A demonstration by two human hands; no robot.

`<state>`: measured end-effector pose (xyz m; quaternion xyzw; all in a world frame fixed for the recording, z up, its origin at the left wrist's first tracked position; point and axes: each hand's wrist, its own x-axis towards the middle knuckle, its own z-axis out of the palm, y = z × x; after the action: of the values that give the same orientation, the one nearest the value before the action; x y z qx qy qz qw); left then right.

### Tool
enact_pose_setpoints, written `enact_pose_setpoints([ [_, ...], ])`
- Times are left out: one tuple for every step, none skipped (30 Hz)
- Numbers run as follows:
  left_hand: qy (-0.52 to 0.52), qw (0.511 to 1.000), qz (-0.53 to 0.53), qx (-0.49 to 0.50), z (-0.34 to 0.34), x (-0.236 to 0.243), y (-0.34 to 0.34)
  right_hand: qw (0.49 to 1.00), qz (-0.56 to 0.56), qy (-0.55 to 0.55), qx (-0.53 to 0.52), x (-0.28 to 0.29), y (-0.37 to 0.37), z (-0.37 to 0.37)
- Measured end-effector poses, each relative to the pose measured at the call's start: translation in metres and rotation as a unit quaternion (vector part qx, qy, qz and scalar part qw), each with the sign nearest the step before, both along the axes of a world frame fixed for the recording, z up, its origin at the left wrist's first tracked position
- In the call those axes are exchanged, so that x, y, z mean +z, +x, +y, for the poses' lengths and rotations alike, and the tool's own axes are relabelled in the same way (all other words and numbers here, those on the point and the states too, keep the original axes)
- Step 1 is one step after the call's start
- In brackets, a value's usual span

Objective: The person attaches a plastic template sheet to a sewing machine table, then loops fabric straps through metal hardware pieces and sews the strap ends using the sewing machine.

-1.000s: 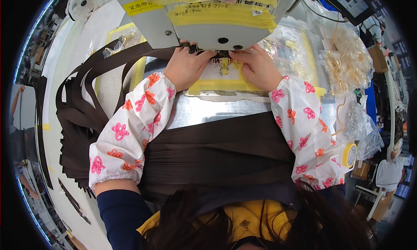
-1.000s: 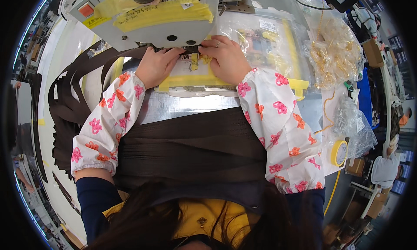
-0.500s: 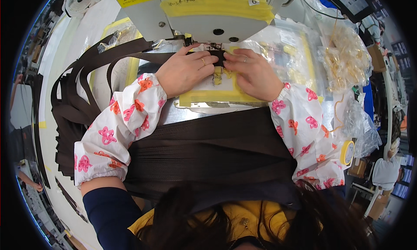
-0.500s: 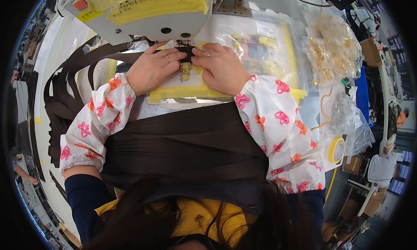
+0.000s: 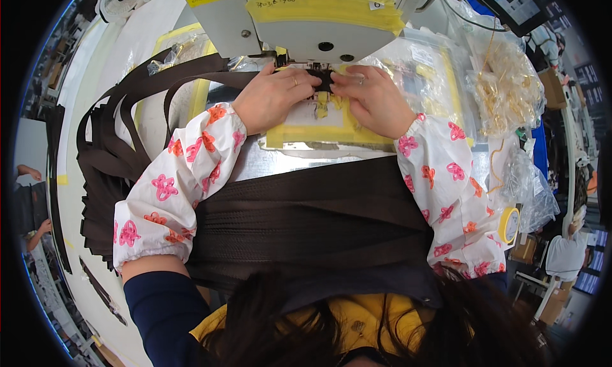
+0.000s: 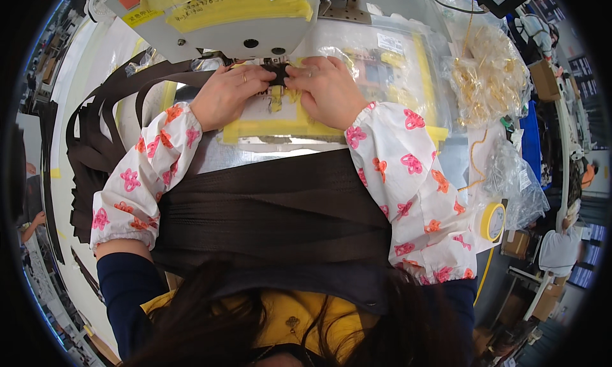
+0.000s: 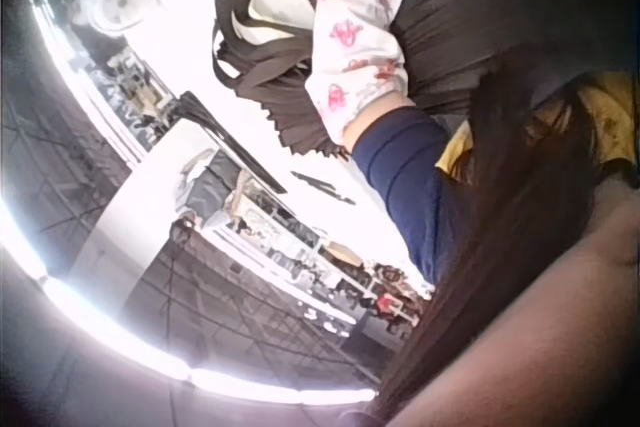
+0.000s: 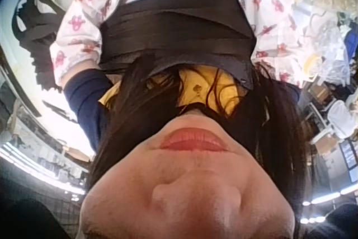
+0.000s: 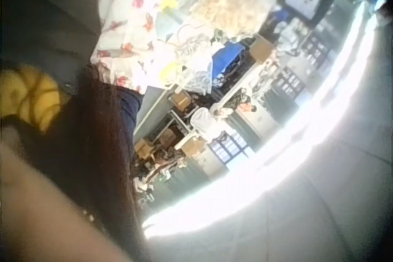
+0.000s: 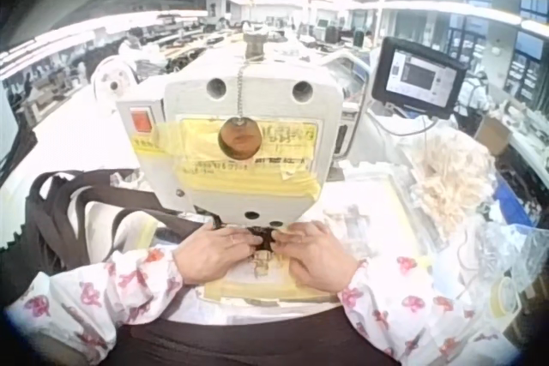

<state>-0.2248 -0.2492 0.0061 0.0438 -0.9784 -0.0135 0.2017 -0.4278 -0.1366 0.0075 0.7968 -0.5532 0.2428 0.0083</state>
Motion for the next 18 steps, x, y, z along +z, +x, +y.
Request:
enact_pose_setpoints([
  [0.016, 1.0, 0.0, 0.009, -0.002, 0.0, -0.001, 1.0, -0.001, 0.001, 0.001, -0.002, -0.002, -0.004],
  [0.011, 1.0, 0.002, 0.007, -0.003, 0.001, -0.002, 1.0, -0.004, 0.003, -0.002, -0.001, -0.003, -0.006],
  [0.025, 1.0, 0.002, 0.013, -0.004, 0.002, -0.003, 1.0, -0.007, 0.006, -0.005, 0.0, -0.005, -0.007],
  [0.039, 0.999, 0.002, 0.019, -0.005, 0.003, -0.004, 1.0, -0.005, 0.002, -0.007, 0.002, -0.007, -0.009],
  [0.038, 0.999, 0.001, 0.018, -0.008, 0.003, -0.005, 1.0, -0.016, 0.017, -0.005, 0.003, -0.01, -0.013],
  [0.03, 0.999, 0.009, 0.018, -0.012, 0.003, -0.007, 0.999, -0.027, 0.031, -0.002, 0.003, -0.013, -0.017],
  [0.022, 0.999, 0.017, 0.018, -0.015, 0.003, -0.008, 0.999, -0.027, 0.031, -0.003, 0.003, -0.014, -0.02],
  [0.022, 0.999, 0.016, 0.019, -0.017, 0.004, -0.009, 0.999, -0.032, 0.034, -0.008, 0.002, -0.014, -0.024],
  [0.046, 0.999, 0.014, 0.023, -0.02, 0.004, -0.009, 0.999, -0.038, 0.038, -0.013, 0.001, -0.014, -0.026],
  [0.07, 0.997, 0.013, 0.028, -0.021, 0.004, -0.009, 0.999, -0.038, 0.037, -0.011, 0.001, -0.013, -0.027],
  [0.068, 0.997, 0.013, 0.027, -0.021, 0.006, -0.01, 0.998, -0.042, 0.044, -0.01, 0.002, -0.013, -0.026],
  [0.064, 0.997, 0.022, 0.024, -0.019, 0.007, -0.01, 0.998, -0.045, 0.051, -0.008, 0.003, -0.012, -0.026],
  [0.06, 0.997, 0.032, 0.022, -0.018, 0.008, -0.009, 0.998, -0.044, 0.048, -0.008, 0.002, -0.012, -0.025],
  [0.056, 0.998, 0.034, 0.022, -0.016, 0.011, -0.008, 0.998, -0.052, 0.024, -0.013, -0.002, -0.012, -0.024],
  [0.034, 0.997, -0.005, 0.074, -0.014, 0.015, -0.005, 0.998, -0.059, 0.0, -0.017, -0.004, -0.012, -0.024],
  [0.011, 0.991, -0.043, 0.125, -0.012, 0.02, -0.003, 0.998, -0.056, -0.005, -0.017, -0.004, -0.014, -0.023],
  [-0.022, 0.982, -0.091, 0.163, -0.012, 0.027, 0.008, 0.997, -0.077, -0.008, -0.013, -0.002, -0.01, -0.023],
  [-0.03, 0.984, -0.042, 0.17, -0.016, 0.033, 0.016, 0.995, -0.095, -0.013, -0.021, 0.0, -0.011, -0.02],
])
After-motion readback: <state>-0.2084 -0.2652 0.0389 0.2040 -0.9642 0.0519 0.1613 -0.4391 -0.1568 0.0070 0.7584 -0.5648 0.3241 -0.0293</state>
